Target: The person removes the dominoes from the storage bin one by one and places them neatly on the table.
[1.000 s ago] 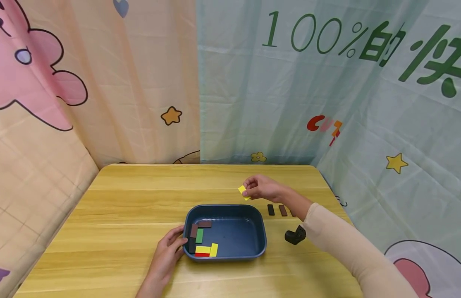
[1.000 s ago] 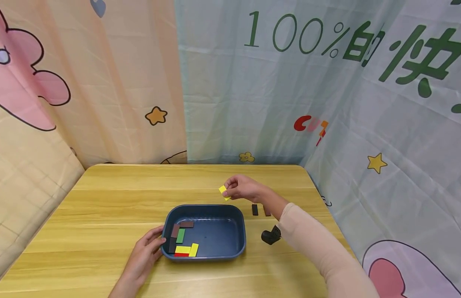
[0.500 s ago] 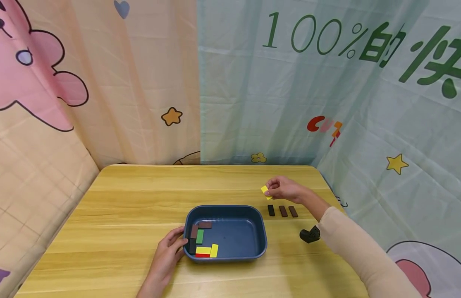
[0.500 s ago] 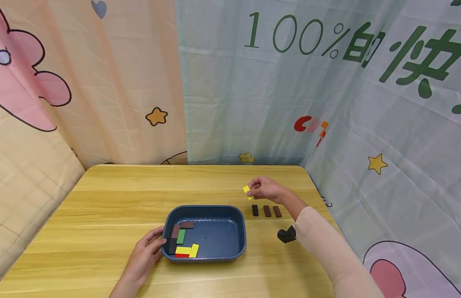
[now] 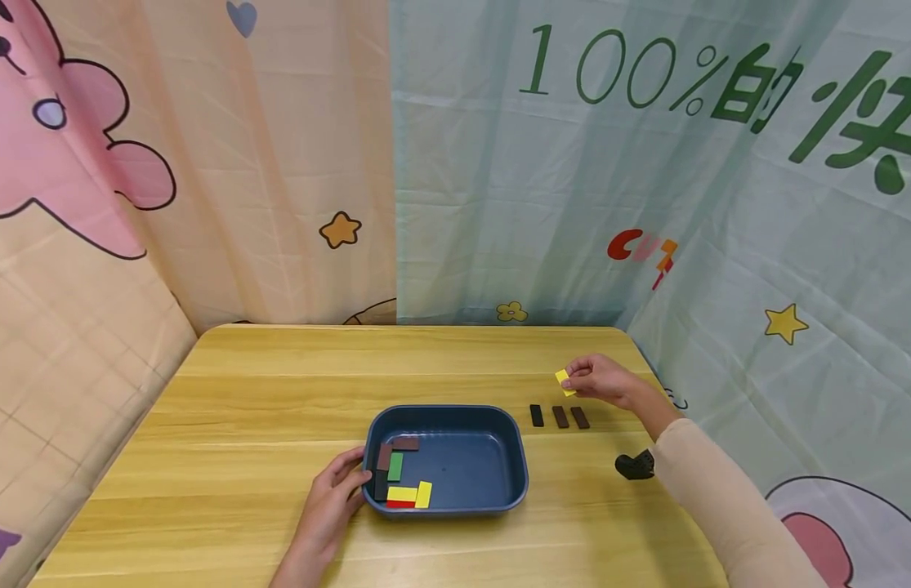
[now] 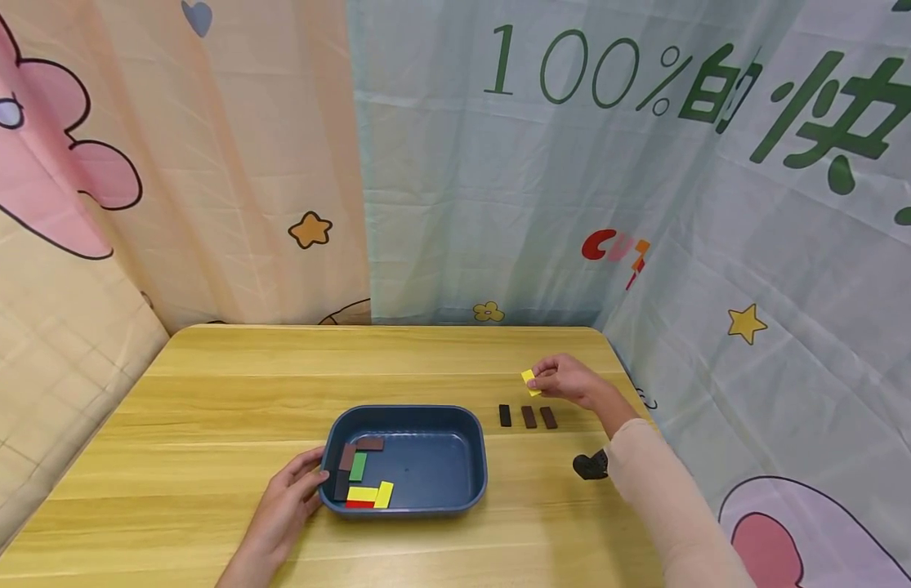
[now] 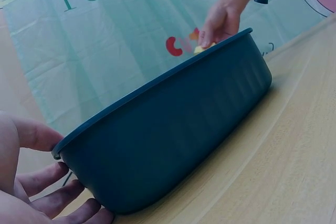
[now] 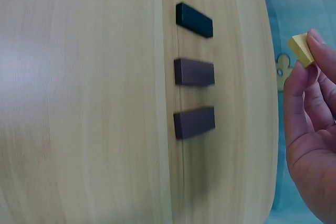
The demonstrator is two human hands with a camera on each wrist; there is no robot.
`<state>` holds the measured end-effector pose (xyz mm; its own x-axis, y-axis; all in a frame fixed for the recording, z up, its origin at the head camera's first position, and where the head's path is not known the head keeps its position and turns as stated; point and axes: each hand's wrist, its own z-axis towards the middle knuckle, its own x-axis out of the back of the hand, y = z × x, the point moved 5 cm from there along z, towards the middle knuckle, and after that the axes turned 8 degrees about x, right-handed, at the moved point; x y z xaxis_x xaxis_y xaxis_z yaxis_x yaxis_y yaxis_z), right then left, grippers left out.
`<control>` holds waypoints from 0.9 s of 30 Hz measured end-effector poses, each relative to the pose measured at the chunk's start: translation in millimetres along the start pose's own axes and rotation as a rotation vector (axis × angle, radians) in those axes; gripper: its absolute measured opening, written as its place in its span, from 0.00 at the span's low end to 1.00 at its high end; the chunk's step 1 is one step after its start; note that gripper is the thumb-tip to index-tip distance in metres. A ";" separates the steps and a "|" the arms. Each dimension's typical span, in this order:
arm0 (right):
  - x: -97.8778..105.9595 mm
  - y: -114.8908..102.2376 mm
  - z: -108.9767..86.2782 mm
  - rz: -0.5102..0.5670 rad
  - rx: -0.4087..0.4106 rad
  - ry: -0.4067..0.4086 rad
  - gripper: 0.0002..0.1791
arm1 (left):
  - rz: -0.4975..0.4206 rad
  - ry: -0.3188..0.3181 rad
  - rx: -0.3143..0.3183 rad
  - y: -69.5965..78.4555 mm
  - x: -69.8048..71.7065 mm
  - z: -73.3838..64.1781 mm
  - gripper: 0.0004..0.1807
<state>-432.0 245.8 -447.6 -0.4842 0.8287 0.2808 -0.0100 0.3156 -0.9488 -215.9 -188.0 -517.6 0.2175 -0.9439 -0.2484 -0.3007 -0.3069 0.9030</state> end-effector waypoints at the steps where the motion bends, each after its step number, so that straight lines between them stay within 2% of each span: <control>1: 3.4 2.4 -1.5 0.001 -0.007 0.014 0.08 | 0.001 0.000 -0.001 0.0 0.1 0.3 0.25; 13: 33.3 28.4 -22.3 -0.008 -0.052 0.090 0.11 | 0.006 0.011 0.004 -0.1 0.2 1.5 0.25; 20: 41.4 49.1 -30.6 -0.030 -0.083 0.117 0.16 | -0.008 0.003 0.004 -1.9 0.9 0.8 0.25; 27: 44.5 66.4 -33.6 -0.042 -0.104 0.172 0.15 | -0.004 -0.002 -0.003 -1.4 0.8 2.0 0.25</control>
<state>-424.8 319.1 -493.2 -0.3283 0.8777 0.3490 0.0680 0.3905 -0.9181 -217.1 -188.6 -519.7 0.2167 -0.9428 -0.2531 -0.2965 -0.3106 0.9031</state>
